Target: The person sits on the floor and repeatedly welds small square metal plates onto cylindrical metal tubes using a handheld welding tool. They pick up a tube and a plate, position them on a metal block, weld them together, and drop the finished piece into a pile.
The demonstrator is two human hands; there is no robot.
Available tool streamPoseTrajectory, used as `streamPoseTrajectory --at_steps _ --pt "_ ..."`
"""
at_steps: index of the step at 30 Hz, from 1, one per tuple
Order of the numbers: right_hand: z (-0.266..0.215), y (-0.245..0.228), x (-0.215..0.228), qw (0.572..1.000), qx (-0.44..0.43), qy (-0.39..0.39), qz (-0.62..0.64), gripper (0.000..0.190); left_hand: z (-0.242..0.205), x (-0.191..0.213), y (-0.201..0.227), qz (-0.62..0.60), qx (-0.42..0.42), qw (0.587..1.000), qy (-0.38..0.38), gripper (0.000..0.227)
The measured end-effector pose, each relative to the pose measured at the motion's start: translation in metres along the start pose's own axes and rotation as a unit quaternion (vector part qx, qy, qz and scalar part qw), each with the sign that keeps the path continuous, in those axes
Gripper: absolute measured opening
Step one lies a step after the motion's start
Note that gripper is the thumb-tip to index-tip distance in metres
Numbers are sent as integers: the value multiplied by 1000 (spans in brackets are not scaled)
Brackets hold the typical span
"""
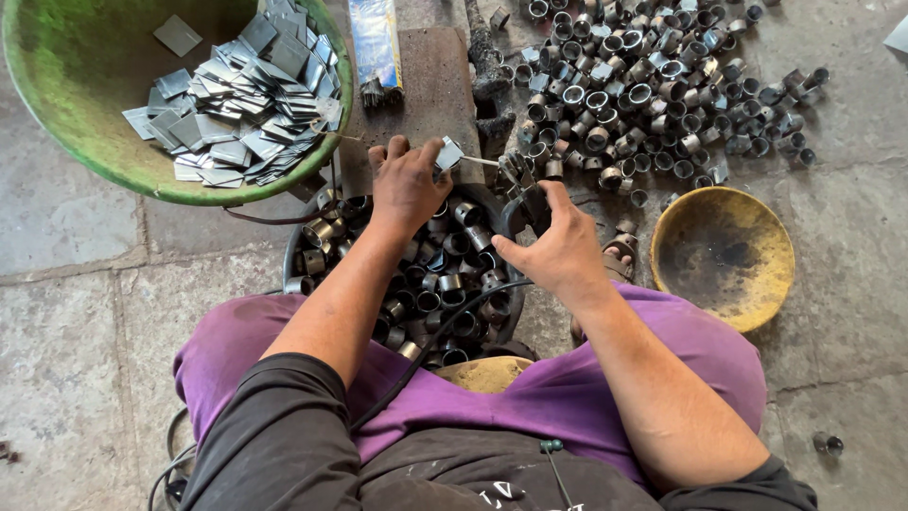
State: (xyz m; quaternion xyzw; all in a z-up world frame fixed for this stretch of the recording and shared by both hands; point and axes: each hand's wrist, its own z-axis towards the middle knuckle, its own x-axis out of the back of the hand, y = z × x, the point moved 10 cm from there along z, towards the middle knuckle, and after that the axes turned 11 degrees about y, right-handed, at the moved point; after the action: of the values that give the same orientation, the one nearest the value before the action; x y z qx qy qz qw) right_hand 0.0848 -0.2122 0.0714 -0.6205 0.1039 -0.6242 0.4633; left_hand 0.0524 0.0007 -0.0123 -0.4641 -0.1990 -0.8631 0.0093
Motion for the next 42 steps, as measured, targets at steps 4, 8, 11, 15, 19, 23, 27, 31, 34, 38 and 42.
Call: streamPoseTrajectory --at_steps 4,8,11,15,19,23,27,31,34,38,42 --pt "0 0 0 1000 -9 -5 -6 70 -2 -3 1 17 -11 1000 6 20" --pt "0 5 -4 999 -34 -28 -22 71 -2 -6 -2 10 -9 1000 11 21" --pt "1 2 -3 999 -23 -19 -23 72 -1 -8 -6 -3 9 1000 11 21" --pt "1 0 -3 1000 -17 -15 -20 72 0 -9 -8 -8 18 1000 9 21" --pt "1 1 -3 999 -26 -17 -21 73 2 -8 -7 0 17 1000 -6 20" --pt "1 -1 -4 999 -24 -21 -20 73 3 -5 -5 7 29 999 -23 22" --pt "1 0 -5 999 -29 -22 -16 72 4 -3 -5 17 37 998 -39 26" --pt "1 -3 -2 1000 -10 -6 2 69 1 -11 -10 19 42 998 -44 28" --pt "0 -2 -2 1000 -5 -2 8 70 -5 -22 -18 7 54 997 -50 26" --pt "1 -2 -3 1000 -2 -1 2 67 -4 -25 -19 -23 47 998 -17 29" --pt "1 1 -5 1000 -15 -10 -6 67 -3 -21 -18 16 60 997 -47 25"
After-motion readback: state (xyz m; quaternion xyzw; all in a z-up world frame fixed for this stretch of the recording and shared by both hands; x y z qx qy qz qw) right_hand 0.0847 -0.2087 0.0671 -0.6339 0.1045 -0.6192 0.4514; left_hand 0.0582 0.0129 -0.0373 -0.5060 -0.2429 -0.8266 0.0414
